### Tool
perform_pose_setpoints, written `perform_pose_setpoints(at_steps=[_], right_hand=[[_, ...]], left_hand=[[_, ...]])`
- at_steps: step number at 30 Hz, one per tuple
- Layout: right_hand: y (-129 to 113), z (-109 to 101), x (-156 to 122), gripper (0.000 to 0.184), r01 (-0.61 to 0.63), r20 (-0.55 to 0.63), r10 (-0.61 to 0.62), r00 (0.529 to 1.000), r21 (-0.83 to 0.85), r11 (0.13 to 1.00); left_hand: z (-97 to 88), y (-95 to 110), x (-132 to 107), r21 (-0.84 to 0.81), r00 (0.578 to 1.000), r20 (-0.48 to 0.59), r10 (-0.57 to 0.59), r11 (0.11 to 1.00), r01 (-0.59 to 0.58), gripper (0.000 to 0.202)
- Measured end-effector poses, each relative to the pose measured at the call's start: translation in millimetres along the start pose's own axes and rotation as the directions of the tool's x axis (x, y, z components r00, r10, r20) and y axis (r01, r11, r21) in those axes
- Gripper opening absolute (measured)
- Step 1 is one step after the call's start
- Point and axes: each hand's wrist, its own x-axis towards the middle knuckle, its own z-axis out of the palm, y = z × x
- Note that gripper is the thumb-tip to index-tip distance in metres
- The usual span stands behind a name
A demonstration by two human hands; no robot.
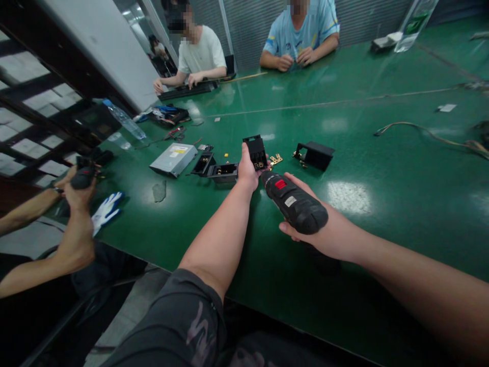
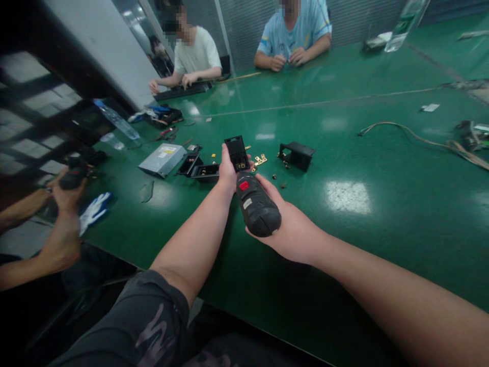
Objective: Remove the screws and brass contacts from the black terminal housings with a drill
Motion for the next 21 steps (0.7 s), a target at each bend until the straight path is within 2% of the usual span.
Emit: perform_pose_setpoints(at_steps=[5,14,21], right_hand=[[2.4,-0.2,-0.2,0.129,0.001,-0.003,-0.001,1.000,0.002,1.000],[2.0,-0.1,0.4,0.127,-0.008,-0.001,0.008,1.000,-0.018,1.000],[2.3,-0.2,-0.3,0.129,-0.007,0.003,0.007,1.000,0.000,1.000]], left_hand=[[-0.6,-1.3,1.8,0.021,0.999,-0.017,0.035,0.999,-0.035,0.078],[-5.1,-7.6,12.8,0.025,0.999,0.014,0.050,0.998,-0.050,0.082],[-3.1,-5.1,8.6,0.015,0.999,-0.006,0.037,0.999,-0.037,0.082]])
